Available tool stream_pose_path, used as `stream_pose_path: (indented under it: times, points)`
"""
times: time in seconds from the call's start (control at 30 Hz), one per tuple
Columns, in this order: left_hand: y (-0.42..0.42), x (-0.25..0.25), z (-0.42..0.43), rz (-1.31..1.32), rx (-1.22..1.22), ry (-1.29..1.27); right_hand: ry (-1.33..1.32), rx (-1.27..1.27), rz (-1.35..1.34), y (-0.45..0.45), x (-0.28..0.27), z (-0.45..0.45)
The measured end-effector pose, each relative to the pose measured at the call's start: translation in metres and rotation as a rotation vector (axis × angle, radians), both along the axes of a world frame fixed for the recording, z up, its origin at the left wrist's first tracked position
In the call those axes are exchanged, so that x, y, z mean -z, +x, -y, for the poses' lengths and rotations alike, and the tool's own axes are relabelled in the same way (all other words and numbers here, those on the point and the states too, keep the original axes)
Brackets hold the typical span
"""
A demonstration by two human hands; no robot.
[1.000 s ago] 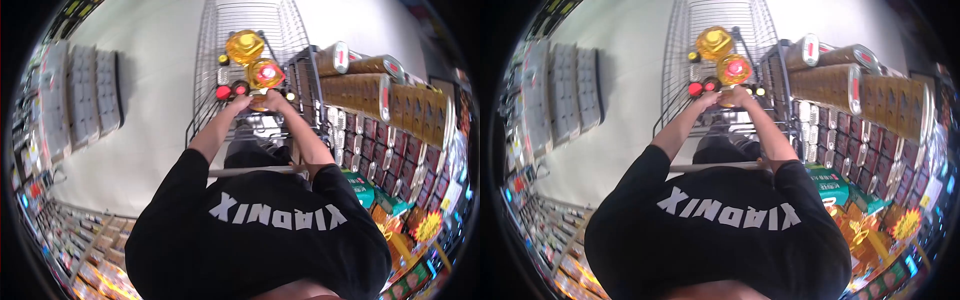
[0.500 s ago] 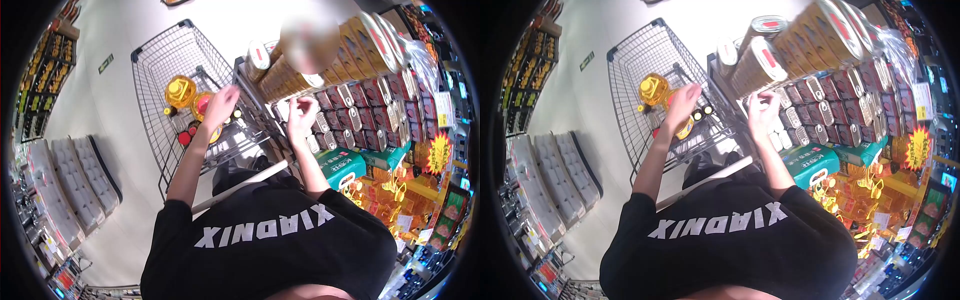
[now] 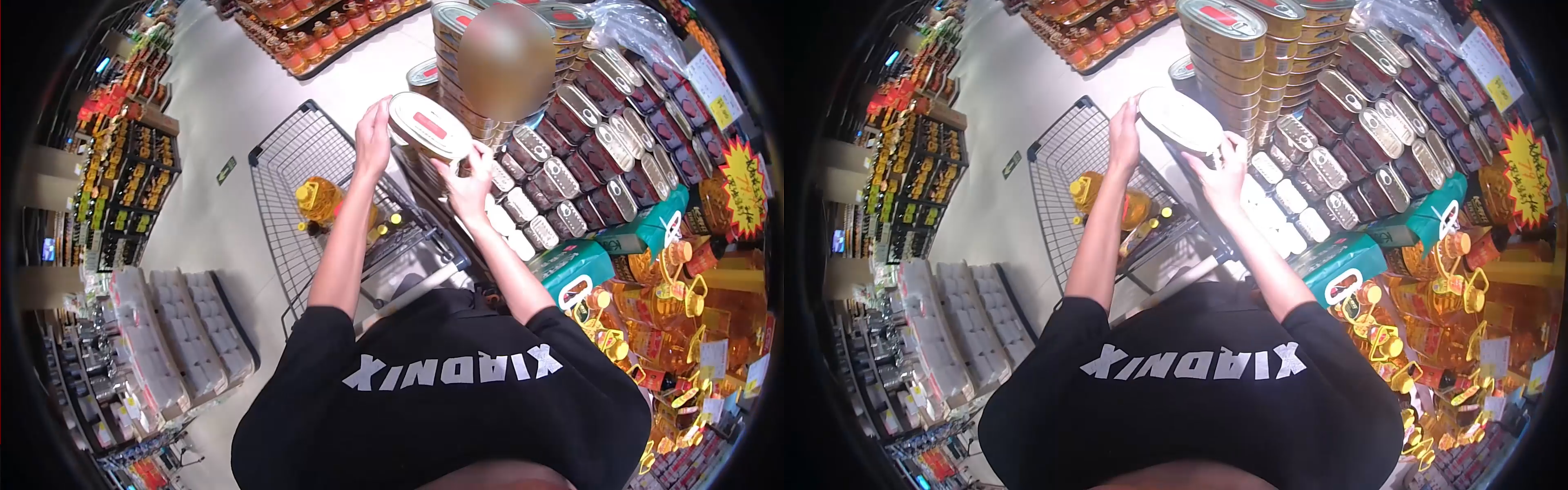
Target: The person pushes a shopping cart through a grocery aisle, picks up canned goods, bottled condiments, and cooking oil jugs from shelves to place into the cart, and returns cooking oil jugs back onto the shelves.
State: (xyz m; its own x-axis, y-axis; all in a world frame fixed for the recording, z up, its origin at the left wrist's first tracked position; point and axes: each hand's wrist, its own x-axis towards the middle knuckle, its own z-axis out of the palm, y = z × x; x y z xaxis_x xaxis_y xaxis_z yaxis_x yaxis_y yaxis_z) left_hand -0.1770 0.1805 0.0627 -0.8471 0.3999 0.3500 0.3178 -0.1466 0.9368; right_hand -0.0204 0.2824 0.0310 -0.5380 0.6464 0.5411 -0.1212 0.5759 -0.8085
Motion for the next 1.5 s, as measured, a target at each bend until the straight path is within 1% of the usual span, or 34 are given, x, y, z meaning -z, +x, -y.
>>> stream_pose_path:
  times: [0.07, 0.13, 0.17, 0.2, 0.27, 0.33, 0.47, 0.53, 0.57, 0.6, 0.67, 0.73, 0.8, 0.87, 0.9, 0.93, 1.0, 1.07, 1.1, 1.13, 1.2, 1.23, 1.27, 1.33, 1.37, 1.4, 1.47, 1.5]
  points:
    - [0.054, -0.052, 0.042, -0.065, 0.092, 0.111, -0.275, -0.243, -0.041, 0.026, -0.029, 0.006]
    - [0.101, -0.081, 0.071, -0.054, 0.165, 0.207, -0.631, -0.466, -0.225, 0.054, -0.071, 0.026]
    - [0.127, -0.094, 0.08, -0.013, 0.132, 0.204, -0.706, -0.552, -0.205, 0.067, -0.078, 0.029]
    - [0.149, -0.105, 0.086, 0.023, 0.1, 0.199, -0.757, -0.586, -0.154, 0.08, -0.091, 0.036]
    - [0.18, -0.113, 0.092, 0.093, 0.013, 0.297, -0.752, -0.68, -0.168, 0.094, -0.114, 0.052]
    - [0.204, -0.119, 0.091, 0.091, -0.093, 0.355, -0.742, -0.703, -0.151, 0.105, -0.119, 0.056]
    - [0.212, -0.126, 0.097, 0.041, -0.004, 0.324, -0.736, -0.734, -0.198, 0.118, -0.123, 0.055]
    - [0.212, -0.124, 0.096, -0.038, 0.002, 0.244, -0.781, -0.688, -0.209, 0.124, -0.124, 0.055]
    - [0.216, -0.125, 0.093, -0.031, 0.01, 0.228, -0.735, -0.665, -0.209, 0.126, -0.125, 0.053]
    - [0.22, -0.127, 0.09, -0.028, 0.016, 0.226, -0.737, -0.659, -0.21, 0.129, -0.126, 0.052]
    - [0.228, -0.131, 0.084, 0.017, 0.089, 0.317, -0.74, -0.614, -0.247, 0.134, -0.129, 0.05]
    - [0.228, -0.129, 0.084, 0.016, 0.118, 0.302, -0.733, -0.63, -0.226, 0.138, -0.126, 0.045]
    - [0.227, -0.123, 0.085, -0.113, 0.192, 0.289, -0.699, -0.578, -0.279, 0.139, -0.13, 0.047]
    - [0.234, -0.119, 0.08, 0.248, 0.132, 0.449, -0.366, -0.421, -0.296, 0.141, -0.129, 0.05]
    - [0.228, -0.116, 0.078, 0.439, 0.263, 0.64, -0.077, -0.321, -0.283, 0.142, -0.128, 0.049]
    - [0.222, -0.115, 0.072, 0.572, 0.273, 0.724, -0.004, -0.281, -0.383, 0.143, -0.131, 0.057]
    - [0.208, -0.088, 0.074, 0.961, 0.745, 0.851, 0.349, -0.124, -0.302, 0.148, -0.145, 0.075]
    - [0.218, -0.081, 0.055, 1.498, 1.047, 1.237, 0.351, -0.284, -0.278, 0.147, -0.149, 0.082]
    - [0.225, -0.08, 0.053, 1.616, 1.016, 1.357, 0.297, -0.324, -0.301, 0.146, -0.144, 0.084]
    - [0.223, -0.077, 0.054, 1.615, 1.014, 1.359, 0.242, -0.364, -0.326, 0.144, -0.139, 0.086]
    - [0.217, -0.066, 0.059, 1.433, 0.931, 1.267, 0.244, -0.388, -0.243, 0.145, -0.139, 0.076]
    - [0.216, -0.07, 0.064, 1.295, 0.862, 1.212, 0.098, -0.471, -0.233, 0.141, -0.132, 0.071]
    - [0.211, -0.053, 0.07, 1.094, 0.774, 1.062, 0.026, -0.508, -0.219, 0.136, -0.12, 0.062]
    - [0.207, -0.075, 0.077, 0.979, 0.429, 0.856, -0.406, -0.591, -0.169, 0.131, -0.114, 0.06]
    - [0.202, -0.052, 0.074, 0.698, 0.332, 0.749, -0.537, -0.627, -0.051, 0.13, -0.103, 0.053]
    - [0.199, -0.038, 0.077, 0.705, 0.274, 0.661, -0.662, -0.656, 0.078, 0.131, -0.086, 0.043]
    - [0.202, -0.033, 0.088, 0.794, 0.22, 0.395, -1.017, -0.658, 0.269, 0.126, -0.048, 0.021]
    - [0.203, -0.02, 0.091, 0.82, 0.191, 0.25, -1.013, -0.664, 0.342, 0.126, -0.03, 0.013]
